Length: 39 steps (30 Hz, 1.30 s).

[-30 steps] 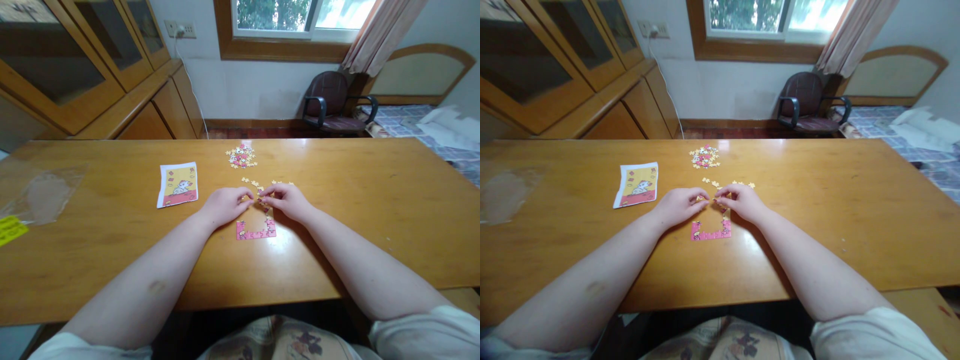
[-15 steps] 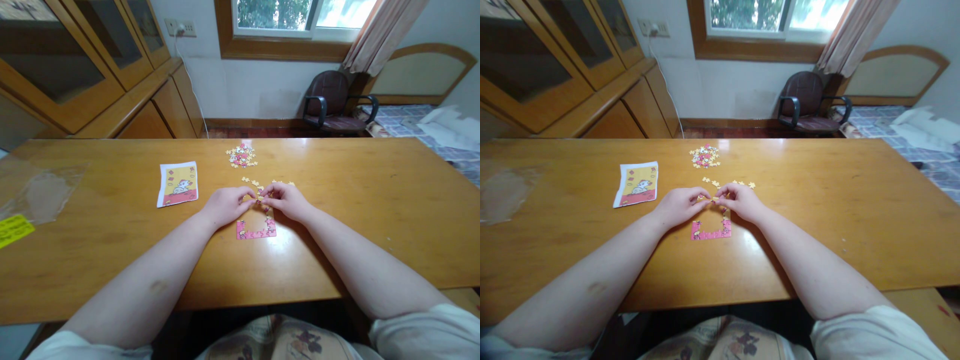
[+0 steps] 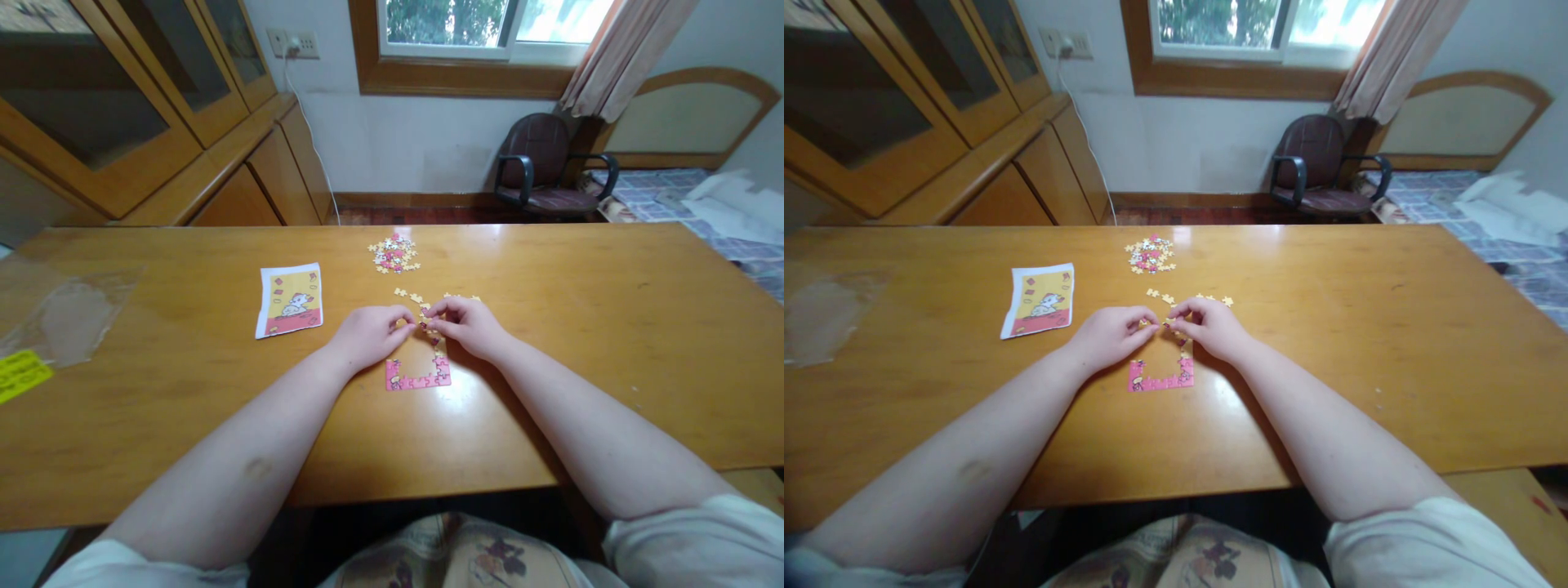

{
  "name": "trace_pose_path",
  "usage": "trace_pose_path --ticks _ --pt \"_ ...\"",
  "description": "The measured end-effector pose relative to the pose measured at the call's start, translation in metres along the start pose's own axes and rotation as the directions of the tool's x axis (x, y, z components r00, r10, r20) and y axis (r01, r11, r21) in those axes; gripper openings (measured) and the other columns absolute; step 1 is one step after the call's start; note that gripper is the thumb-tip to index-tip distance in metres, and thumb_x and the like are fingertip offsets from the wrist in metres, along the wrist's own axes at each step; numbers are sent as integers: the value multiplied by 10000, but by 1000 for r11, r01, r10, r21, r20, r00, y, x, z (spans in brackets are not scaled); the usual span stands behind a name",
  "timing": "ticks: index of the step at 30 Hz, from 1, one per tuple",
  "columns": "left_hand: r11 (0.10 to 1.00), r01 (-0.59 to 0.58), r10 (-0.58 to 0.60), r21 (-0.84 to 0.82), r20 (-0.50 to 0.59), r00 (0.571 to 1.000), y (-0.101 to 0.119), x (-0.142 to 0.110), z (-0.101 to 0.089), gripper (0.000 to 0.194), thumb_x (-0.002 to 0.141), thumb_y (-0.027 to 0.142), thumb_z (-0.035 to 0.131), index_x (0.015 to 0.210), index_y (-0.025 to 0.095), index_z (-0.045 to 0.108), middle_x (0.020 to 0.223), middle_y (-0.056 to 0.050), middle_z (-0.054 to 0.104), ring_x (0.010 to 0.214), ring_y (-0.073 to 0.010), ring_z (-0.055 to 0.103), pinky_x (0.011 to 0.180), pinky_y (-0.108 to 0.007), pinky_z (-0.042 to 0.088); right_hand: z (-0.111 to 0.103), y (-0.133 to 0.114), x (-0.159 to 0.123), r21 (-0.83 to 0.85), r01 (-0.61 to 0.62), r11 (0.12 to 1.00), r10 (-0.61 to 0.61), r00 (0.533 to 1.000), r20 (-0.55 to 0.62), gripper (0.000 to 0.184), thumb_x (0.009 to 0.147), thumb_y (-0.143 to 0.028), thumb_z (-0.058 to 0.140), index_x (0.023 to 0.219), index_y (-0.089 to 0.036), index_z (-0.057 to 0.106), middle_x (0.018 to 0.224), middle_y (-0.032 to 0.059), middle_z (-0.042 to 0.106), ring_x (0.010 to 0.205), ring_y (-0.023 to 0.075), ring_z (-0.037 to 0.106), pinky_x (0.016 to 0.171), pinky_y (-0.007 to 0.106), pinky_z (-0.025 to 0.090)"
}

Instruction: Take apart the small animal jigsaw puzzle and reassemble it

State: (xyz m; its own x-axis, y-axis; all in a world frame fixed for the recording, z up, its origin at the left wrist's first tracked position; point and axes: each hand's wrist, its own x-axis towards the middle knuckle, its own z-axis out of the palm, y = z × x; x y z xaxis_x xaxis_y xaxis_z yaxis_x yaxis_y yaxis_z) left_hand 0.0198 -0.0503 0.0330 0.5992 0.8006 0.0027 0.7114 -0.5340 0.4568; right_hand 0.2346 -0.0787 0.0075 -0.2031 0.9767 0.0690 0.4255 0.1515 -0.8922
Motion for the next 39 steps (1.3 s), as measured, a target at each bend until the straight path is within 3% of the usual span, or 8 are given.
trace_pose_path --ticks 3,6,12,25,28,32,35,39 --pt "1000 -10 9 19 21 1000 0 0 -2 272 890 382 506 1024 250 702 764 -7 691 676 -158 601 626 -263 401 -3 -2 0 -42 3 999 -4 1000 -22 295 803 -391 652 966 -160 736 727 19 647 584 108 465 588 266 381" --pt "992 -127 126 12 100 987 2 -2 -4 284 891 364 505 1081 276 696 866 -10 727 741 -161 633 668 -267 431 -6 -1 1 -107 21 994 -28 997 -71 293 823 -358 621 1025 -183 739 796 32 666 633 121 499 621 272 403" --pt "900 -427 396 81 255 882 13 -8 0 352 904 387 482 1204 313 650 906 -25 737 812 -195 662 730 -304 452 -8 -4 0 -135 -51 990 32 990 -138 279 810 -338 605 985 -164 734 689 8 624 600 124 489 595 263 402" --pt "879 -452 379 152 353 856 23 -14 -4 369 794 515 609 1079 294 688 822 -30 721 781 -223 656 688 -312 447 -7 -2 0 -118 -55 991 39 990 -136 295 799 -387 613 957 -161 717 635 -13 584 563 117 461 571 260 381" --pt "913 -378 315 152 325 892 19 -11 -5 390 831 536 559 1118 298 671 893 -34 735 826 -221 667 722 -310 461 -7 -1 1 -115 -54 992 37 990 -138 288 796 -382 611 941 -158 717 642 -8 588 566 118 462 570 263 381" --pt "970 4 -22 244 70 997 7 -4 -8 362 915 445 441 1155 268 647 1044 -59 732 910 -238 673 759 -337 477 -7 3 2 -106 -61 992 43 986 -163 281 792 -373 618 949 -167 726 656 0 602 574 122 468 575 268 389" --pt "947 195 -194 257 -26 981 -2 0 -10 362 908 446 447 1149 263 645 1036 -69 735 934 -263 672 767 -355 484 -8 5 2 -121 -65 991 43 984 -175 293 796 -380 624 972 -178 743 673 10 616 589 129 478 590 278 398" --pt "941 213 -224 262 16 974 -9 3 -11 373 880 514 471 1103 290 670 1053 -60 731 960 -270 665 784 -354 487 -8 4 1 -147 -53 988 29 986 -161 306 810 -386 616 997 -189 755 696 22 631 615 138 497 618 289 413"
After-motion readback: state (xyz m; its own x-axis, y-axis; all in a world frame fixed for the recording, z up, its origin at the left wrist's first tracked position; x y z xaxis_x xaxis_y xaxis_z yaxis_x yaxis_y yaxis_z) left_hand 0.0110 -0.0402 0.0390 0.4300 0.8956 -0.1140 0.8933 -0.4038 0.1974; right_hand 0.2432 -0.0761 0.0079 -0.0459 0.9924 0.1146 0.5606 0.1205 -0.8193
